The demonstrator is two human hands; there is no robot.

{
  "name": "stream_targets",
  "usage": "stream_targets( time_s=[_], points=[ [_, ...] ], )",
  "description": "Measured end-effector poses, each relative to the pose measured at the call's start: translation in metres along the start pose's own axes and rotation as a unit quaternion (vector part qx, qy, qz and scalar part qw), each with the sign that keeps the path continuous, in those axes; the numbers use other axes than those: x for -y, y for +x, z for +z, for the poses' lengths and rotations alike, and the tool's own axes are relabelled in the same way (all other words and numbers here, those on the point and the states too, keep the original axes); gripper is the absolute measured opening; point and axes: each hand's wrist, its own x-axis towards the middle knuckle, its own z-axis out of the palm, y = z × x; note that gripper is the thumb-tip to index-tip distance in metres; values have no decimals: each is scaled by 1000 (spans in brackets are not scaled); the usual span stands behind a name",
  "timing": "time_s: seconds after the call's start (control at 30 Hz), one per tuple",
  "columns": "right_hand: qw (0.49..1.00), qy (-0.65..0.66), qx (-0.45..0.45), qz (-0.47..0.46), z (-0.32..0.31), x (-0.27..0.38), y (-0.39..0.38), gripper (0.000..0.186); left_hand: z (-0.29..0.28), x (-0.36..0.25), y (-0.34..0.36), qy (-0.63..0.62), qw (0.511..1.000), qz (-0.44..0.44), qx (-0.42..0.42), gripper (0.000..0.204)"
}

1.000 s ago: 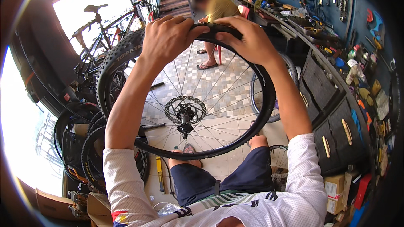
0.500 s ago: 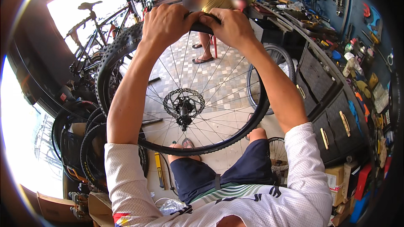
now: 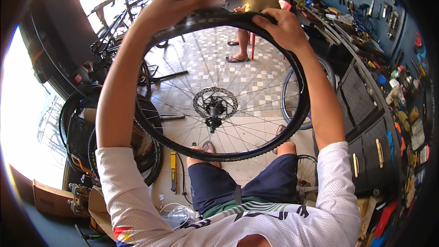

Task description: The person installs a bicycle tire onto a wheel rim. They pour tubeless sealant into the tire, mount the tire onto the rim, and then inflate it using a floor pump.

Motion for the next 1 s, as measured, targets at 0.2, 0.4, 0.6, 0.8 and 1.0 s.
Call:
stream_targets(
  time_s=[0.2,0.4,0.6,0.8,1.0],
  points=[
    [993,117,21,21,-7,-11,-14,31,-47,99,-115,-1,992,-122,-41,55],
    [984,171,17,40,-1,-30,-26,30,-4,73,-153,61,981,-120,-137,48],
    [995,89,1,43,-6,-18,-30,40,-1,88,-146,-4,974,-156,-163,38],
    [981,-77,-64,-164,30,53,5,70,9,74,-123,-60,976,-176,-115,36],
    [962,-119,-62,-239,84,97,39,62,18,56,-107,-63,979,-162,-103,37]
  ],
)
